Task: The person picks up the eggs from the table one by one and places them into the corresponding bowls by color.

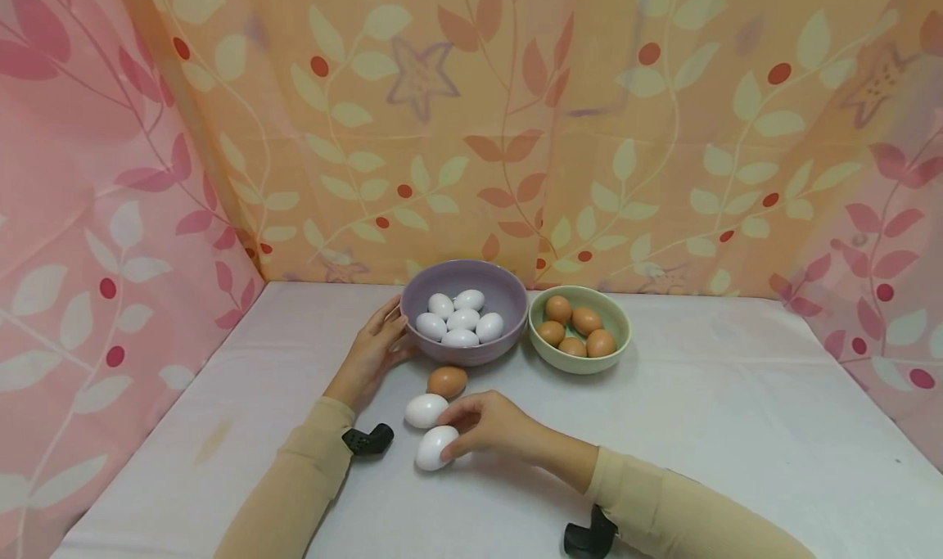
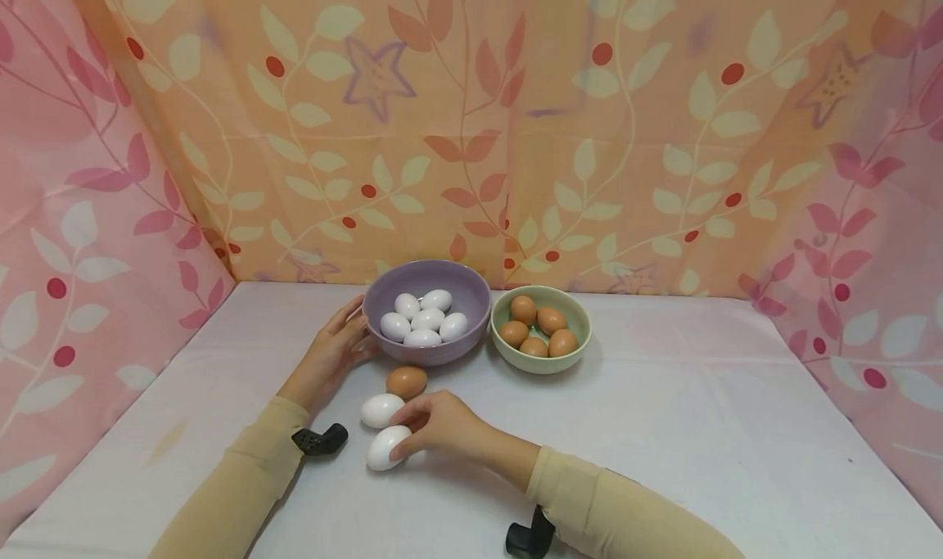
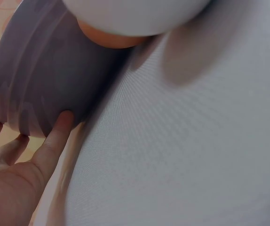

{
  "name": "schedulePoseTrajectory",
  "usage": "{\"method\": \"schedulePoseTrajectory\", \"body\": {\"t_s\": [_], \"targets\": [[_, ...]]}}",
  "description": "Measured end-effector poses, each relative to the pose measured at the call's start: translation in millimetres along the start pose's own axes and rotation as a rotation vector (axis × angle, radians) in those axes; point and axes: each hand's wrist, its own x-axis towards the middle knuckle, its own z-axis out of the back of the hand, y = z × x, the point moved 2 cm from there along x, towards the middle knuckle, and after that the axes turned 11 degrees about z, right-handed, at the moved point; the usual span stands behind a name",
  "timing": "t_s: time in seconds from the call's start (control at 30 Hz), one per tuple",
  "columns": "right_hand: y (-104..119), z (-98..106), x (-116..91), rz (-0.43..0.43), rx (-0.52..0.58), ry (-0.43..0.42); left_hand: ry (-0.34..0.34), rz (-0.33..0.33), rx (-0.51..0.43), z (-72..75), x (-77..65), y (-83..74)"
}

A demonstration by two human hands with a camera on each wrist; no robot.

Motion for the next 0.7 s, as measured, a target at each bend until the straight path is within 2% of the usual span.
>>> {"method": "schedulePoseTrajectory", "body": {"t_s": [0.27, 0.47, 0.7], "targets": [[3, -3, 3, -0.001, -0.049, 0.022, -0.003, -0.002, 0.002, -0.3, -0.2, -0.2], [5, -4, 5, -0.032, -0.085, 0.004, -0.006, 0.001, -0.002, -0.7, -0.7, -1.3], [15, 7, 4, -0.025, -0.125, -0.021, -0.007, 0.002, 0.004, -0.9, -0.8, -1.5]]}}
